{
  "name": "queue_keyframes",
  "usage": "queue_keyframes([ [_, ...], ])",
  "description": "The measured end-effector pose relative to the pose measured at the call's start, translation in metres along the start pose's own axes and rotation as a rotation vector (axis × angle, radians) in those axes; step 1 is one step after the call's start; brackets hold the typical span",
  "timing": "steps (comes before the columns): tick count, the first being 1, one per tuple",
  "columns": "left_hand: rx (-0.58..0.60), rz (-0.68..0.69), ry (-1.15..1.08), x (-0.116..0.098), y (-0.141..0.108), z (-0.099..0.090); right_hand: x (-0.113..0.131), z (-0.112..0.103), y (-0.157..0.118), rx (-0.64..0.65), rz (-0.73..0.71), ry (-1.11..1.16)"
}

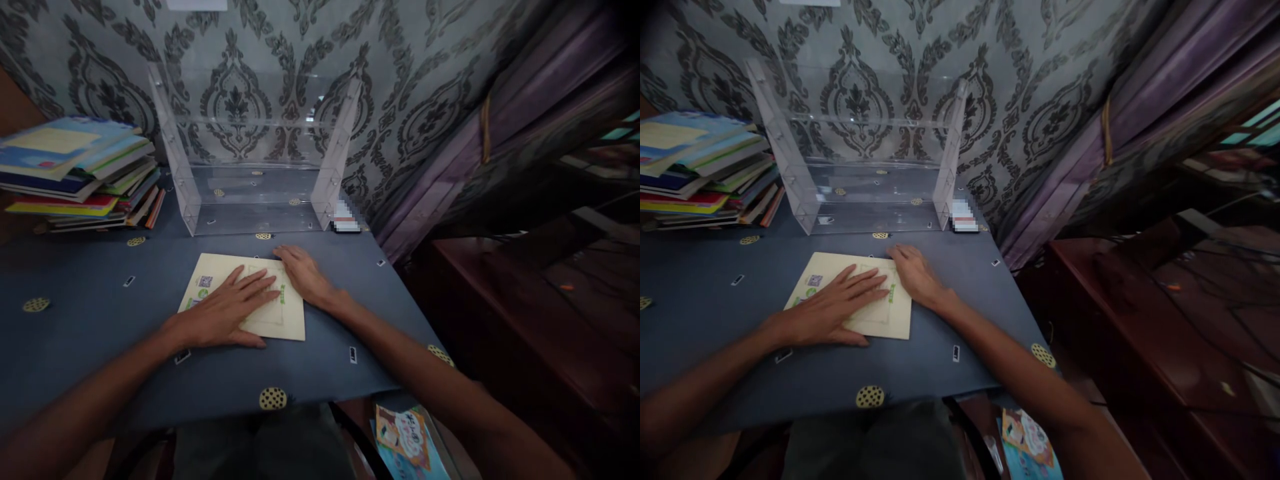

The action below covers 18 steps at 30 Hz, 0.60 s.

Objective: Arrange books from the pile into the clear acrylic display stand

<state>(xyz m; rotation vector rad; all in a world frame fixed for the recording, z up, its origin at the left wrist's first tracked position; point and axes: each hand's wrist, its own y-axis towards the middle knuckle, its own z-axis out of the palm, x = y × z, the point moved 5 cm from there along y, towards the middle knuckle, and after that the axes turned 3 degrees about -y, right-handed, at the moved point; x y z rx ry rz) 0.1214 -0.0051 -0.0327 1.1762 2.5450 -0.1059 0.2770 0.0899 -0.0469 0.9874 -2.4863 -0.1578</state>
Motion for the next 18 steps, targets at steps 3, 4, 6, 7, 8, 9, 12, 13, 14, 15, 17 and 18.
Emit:
queue_keyframes([
  [3,0.014,-0.024,0.022,0.003,0.001,0.0,0.026,-0.003,-0.014,-0.075,-0.027,-0.059],
  [4,0.015,-0.026,0.025,0.003,0.001,-0.001,0.038,-0.002,-0.022,-0.08,-0.052,-0.054],
  [6,0.005,-0.019,0.03,0.001,0.002,-0.002,0.057,0.003,-0.037,-0.067,-0.093,-0.043],
  [7,-0.006,-0.014,0.032,0.0,0.002,-0.003,0.063,0.006,-0.043,-0.051,-0.106,-0.048],
  [8,-0.016,-0.01,0.034,-0.001,0.002,-0.003,0.066,0.008,-0.046,-0.035,-0.112,-0.052],
  [9,-0.024,-0.01,0.037,-0.001,0.002,-0.004,0.066,0.01,-0.047,-0.019,-0.115,-0.057],
  [12,-0.015,-0.016,0.048,0.0,0.002,-0.003,0.054,0.009,-0.037,0.005,-0.111,-0.057],
  [13,-0.004,-0.016,0.052,0.0,0.002,-0.002,0.047,0.007,-0.031,0.013,-0.105,-0.058],
  [14,0.007,-0.016,0.057,0.001,0.002,-0.001,0.04,0.005,-0.025,0.025,-0.09,-0.063],
  [15,0.016,-0.017,0.062,0.001,0.002,0.0,0.033,0.003,-0.018,0.037,-0.07,-0.072],
  [17,0.031,-0.019,0.078,0.002,0.001,0.001,0.02,-0.001,-0.004,0.068,-0.022,-0.098],
  [18,0.037,-0.02,0.087,0.002,0.001,0.001,0.015,-0.002,0.002,0.077,-0.002,-0.111],
])
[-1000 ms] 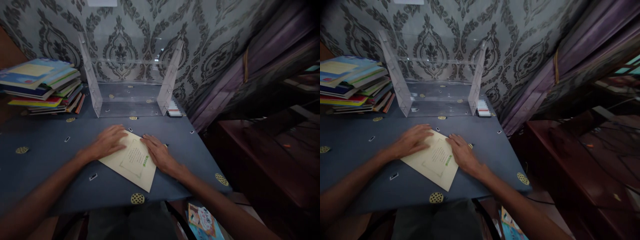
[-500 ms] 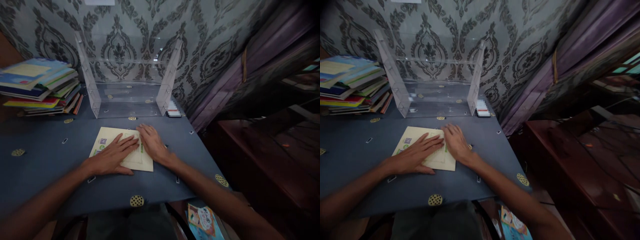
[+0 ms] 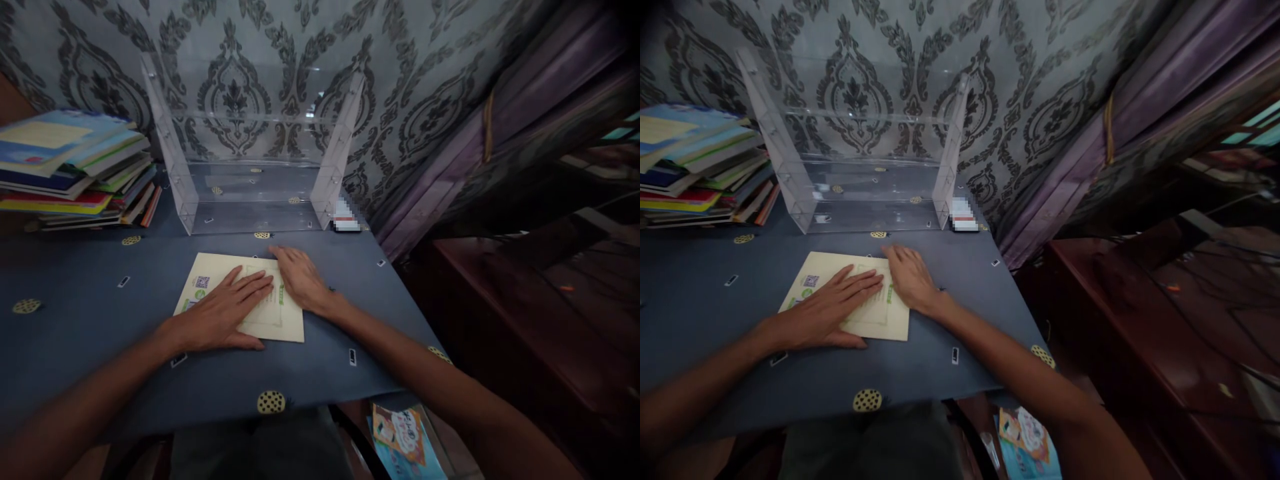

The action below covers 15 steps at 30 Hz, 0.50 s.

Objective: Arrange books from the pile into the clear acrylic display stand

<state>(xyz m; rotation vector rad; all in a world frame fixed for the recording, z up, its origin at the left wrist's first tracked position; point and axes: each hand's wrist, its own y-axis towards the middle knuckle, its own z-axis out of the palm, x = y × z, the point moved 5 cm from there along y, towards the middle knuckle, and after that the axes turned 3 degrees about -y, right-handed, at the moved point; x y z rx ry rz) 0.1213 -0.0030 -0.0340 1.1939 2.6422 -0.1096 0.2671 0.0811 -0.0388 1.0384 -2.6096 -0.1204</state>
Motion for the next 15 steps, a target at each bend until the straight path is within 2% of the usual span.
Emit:
queue_keyframes([
  [3,0.015,0.001,0.042,-0.001,0.0,0.0,-0.011,-0.002,0.013,0.0,0.057,-0.025],
  [7,0.018,0.022,0.158,-0.007,-0.001,-0.001,-0.021,-0.002,0.019,-0.067,0.1,-0.001],
  [11,-0.019,0.061,0.334,-0.024,-0.002,-0.002,-0.03,0.002,0.017,-0.148,0.093,0.093],
  [15,-0.064,0.104,0.501,-0.043,-0.001,-0.003,-0.037,0.002,0.013,-0.22,0.063,0.281],
])
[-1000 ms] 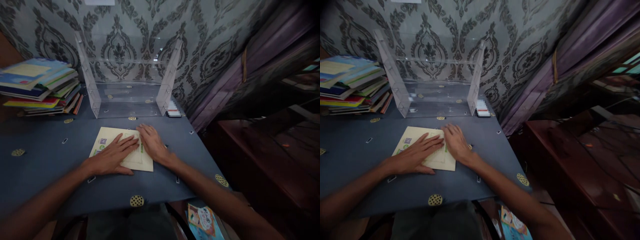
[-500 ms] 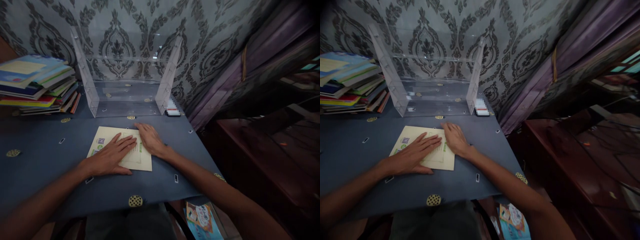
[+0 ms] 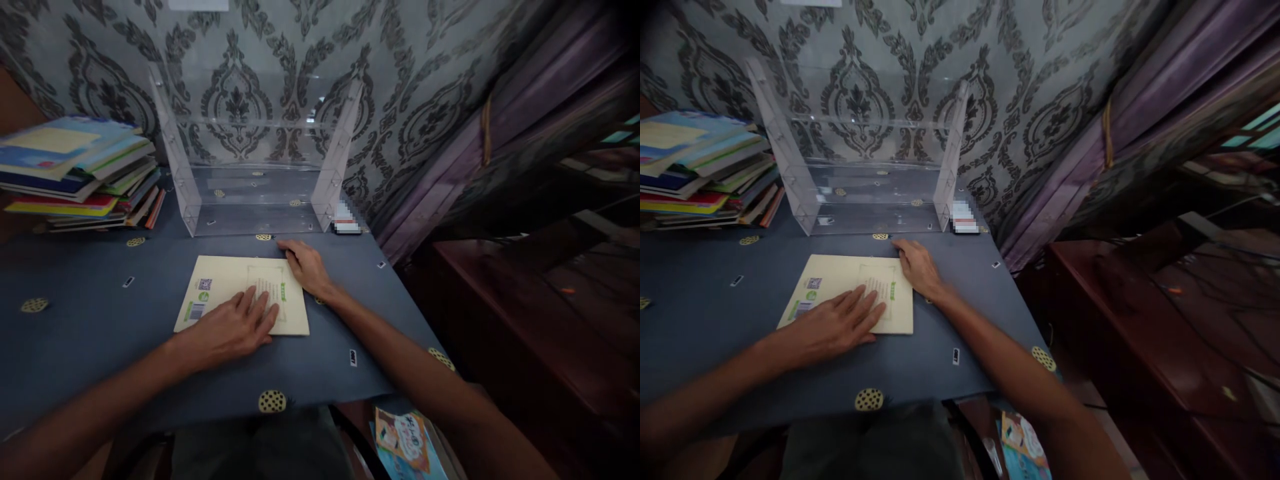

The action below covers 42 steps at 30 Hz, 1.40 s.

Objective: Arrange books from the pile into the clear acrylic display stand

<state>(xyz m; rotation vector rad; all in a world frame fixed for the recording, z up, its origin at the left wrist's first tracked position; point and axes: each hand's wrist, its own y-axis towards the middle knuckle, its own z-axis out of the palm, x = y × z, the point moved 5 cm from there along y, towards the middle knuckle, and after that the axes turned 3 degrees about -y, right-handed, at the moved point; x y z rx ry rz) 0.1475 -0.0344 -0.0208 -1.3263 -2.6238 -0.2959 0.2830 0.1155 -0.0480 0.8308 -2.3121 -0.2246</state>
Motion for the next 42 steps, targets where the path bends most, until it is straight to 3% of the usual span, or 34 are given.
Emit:
queue_keyframes([
  [5,-0.01,0.02,0.124,-0.005,0.003,-0.007,0.004,-0.006,-0.003,0.025,-0.004,0.216],
  [9,-0.058,-0.057,0.016,0.01,0.002,-0.014,0.004,-0.009,-0.003,0.052,0.109,0.407],
  [11,-0.123,-0.16,-0.129,0.025,-0.001,-0.022,0.001,-0.009,-0.002,0.036,0.179,0.542],
  [15,-0.29,-0.501,-0.539,0.061,-0.011,-0.044,-0.004,-0.007,0.0,0.007,0.274,0.855],
  [20,-0.516,-0.779,-0.888,0.09,-0.026,-0.067,0.006,-0.007,0.0,0.074,0.312,1.119],
  [24,-0.684,-0.964,-1.279,0.102,-0.038,-0.067,0.021,-0.008,-0.005,0.075,0.278,1.229],
  [28,-0.908,-1.063,-1.526,0.105,-0.04,-0.063,0.042,-0.005,-0.012,0.219,0.227,1.274],
  [30,-0.956,-1.1,-1.617,0.104,-0.037,-0.05,0.049,-0.008,-0.015,0.269,0.223,1.278],
  [34,-0.828,-1.216,-1.776,0.102,-0.026,0.001,0.046,-0.019,-0.013,0.242,0.262,1.269],
  [37,-0.656,-1.288,-1.625,0.106,-0.028,0.03,0.032,-0.016,-0.012,0.382,0.329,1.175],
  [40,-0.44,-1.212,-1.263,0.114,-0.032,0.03,0.012,-0.008,-0.012,0.528,0.426,1.059],
  [42,-0.297,-1.107,-1.072,0.115,-0.033,0.023,-0.001,-0.006,-0.011,0.503,0.472,1.017],
])
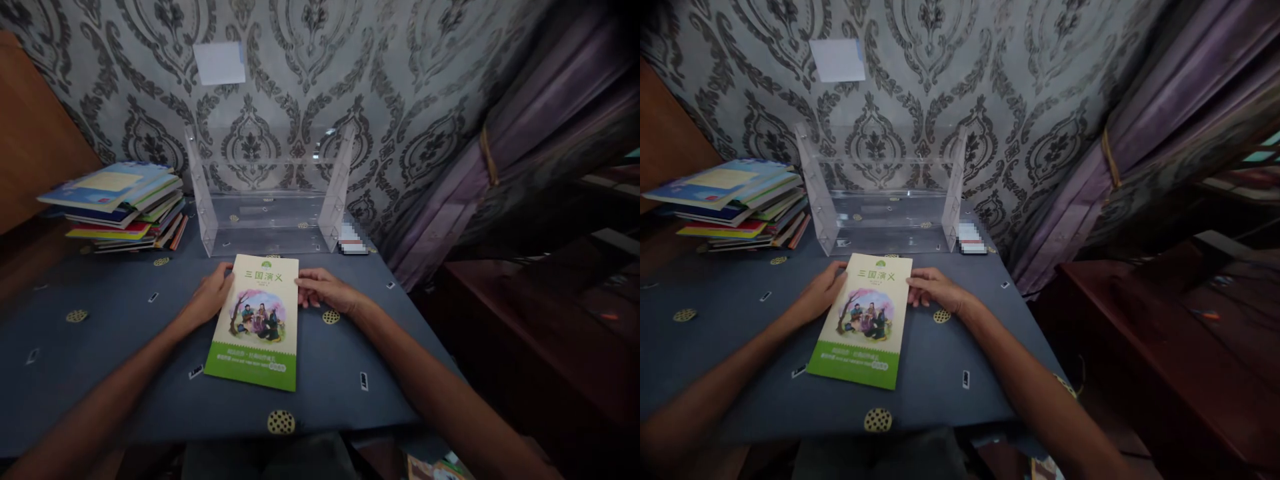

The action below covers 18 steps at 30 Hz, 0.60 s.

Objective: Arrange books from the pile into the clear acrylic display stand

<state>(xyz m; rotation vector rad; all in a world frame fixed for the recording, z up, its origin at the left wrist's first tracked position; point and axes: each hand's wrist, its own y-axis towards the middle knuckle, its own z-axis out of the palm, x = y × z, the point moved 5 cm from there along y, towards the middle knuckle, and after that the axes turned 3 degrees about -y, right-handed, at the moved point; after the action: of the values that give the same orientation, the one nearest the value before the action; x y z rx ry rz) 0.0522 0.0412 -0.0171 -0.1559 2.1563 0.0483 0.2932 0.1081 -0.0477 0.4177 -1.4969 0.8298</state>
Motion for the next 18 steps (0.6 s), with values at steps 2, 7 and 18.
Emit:
queue_keyframes([
  [2,0.084,0.046,0.121,-0.004,-0.003,-0.001,-0.002,-0.008,0.002,-0.078,-0.007,-0.01],
  [7,0.183,0.016,0.125,-0.002,-0.005,0.002,-0.004,-0.011,0.004,-0.188,-0.038,-0.063],
  [18,0.237,-0.033,0.11,0.013,-0.004,0.007,-0.004,-0.018,0.008,-0.41,-0.211,-0.327],
])
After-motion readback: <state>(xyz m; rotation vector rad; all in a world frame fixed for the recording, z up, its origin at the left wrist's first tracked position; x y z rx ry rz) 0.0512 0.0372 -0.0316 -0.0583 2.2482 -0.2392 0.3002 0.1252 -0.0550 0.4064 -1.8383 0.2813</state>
